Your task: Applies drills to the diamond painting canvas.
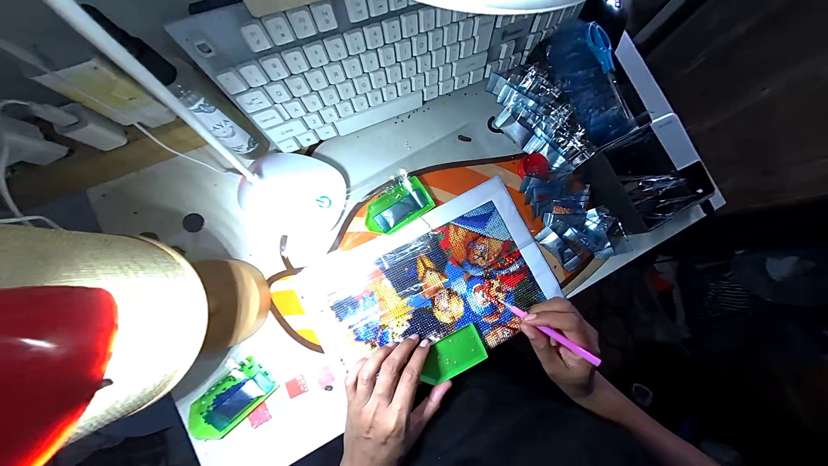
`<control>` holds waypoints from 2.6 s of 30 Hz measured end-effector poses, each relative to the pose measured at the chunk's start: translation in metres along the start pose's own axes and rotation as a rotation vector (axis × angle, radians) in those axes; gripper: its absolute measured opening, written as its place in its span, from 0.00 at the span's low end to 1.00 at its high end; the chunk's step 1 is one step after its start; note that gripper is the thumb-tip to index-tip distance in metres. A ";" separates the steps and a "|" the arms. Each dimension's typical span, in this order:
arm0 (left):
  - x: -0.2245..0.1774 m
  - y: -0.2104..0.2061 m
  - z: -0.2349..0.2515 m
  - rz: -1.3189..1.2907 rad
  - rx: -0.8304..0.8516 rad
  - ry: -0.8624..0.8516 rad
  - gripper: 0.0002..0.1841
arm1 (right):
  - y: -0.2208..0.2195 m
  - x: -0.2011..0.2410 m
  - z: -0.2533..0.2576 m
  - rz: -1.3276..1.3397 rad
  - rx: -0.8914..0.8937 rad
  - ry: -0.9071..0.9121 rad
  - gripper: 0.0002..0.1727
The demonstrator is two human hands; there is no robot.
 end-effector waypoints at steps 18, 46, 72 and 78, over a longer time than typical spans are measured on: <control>-0.010 -0.009 0.038 -0.029 -0.008 -0.007 0.36 | -0.021 0.000 0.019 0.132 0.090 0.038 0.15; -0.016 -0.004 0.030 -0.073 -0.010 -0.086 0.36 | 0.003 -0.001 0.025 0.156 -0.026 0.023 0.13; -0.123 -0.124 0.046 -0.401 0.900 -0.237 0.13 | 0.003 0.002 0.038 0.125 -0.073 -0.008 0.11; -0.155 -0.149 0.059 -0.325 0.802 -0.352 0.15 | -0.026 0.010 0.029 0.170 0.092 0.050 0.14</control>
Point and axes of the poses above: each hand's wrist, its own z-axis towards the middle knuckle, its own y-axis out of the back of the hand, x = y × z, the point moved 2 cm from there along z, towards the middle knuckle, and after that the axes turned 15 degrees about -z, right-handed, at the moved point
